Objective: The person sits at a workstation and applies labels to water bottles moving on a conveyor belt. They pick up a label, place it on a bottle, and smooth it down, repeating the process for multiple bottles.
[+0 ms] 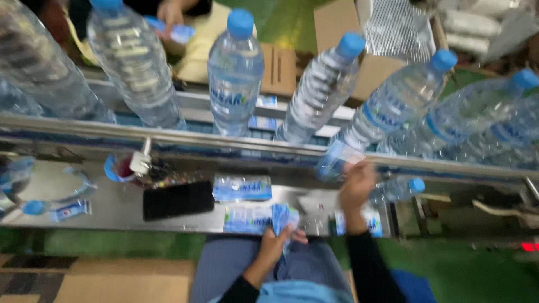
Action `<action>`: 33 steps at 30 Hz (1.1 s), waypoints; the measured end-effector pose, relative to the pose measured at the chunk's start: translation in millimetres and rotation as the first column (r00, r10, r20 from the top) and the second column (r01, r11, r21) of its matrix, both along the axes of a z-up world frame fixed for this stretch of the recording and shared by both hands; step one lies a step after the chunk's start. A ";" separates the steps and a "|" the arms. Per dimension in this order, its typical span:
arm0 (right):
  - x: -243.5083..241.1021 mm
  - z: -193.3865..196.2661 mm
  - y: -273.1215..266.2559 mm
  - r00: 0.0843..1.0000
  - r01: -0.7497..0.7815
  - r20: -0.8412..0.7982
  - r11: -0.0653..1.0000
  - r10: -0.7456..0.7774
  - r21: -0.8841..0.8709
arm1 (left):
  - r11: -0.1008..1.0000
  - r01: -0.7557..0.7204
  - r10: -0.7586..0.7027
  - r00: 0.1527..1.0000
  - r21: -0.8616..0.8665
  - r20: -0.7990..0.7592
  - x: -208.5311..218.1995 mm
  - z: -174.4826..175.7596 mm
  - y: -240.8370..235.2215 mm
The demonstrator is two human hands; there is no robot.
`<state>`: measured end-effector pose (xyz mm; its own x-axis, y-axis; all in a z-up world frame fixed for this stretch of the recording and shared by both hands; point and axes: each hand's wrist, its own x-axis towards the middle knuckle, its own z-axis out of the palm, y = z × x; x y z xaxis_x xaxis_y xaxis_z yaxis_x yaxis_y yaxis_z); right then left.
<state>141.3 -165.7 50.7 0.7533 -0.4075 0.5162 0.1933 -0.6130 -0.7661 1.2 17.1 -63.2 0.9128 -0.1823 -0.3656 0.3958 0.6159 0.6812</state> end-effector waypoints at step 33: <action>88.9 251.0 -26.8 0.667 -0.647 0.173 0.679 0.725 -0.347 | 0.995 0.024 -0.026 1.000 0.094 0.015 3.9 -0.1 -2.9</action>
<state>230.2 -192.5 301.7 0.5756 0.3311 0.7477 0.8085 -0.3676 -0.4596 5.2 14.2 -63.3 0.9142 -0.1710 -0.3674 0.3990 0.5392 0.7417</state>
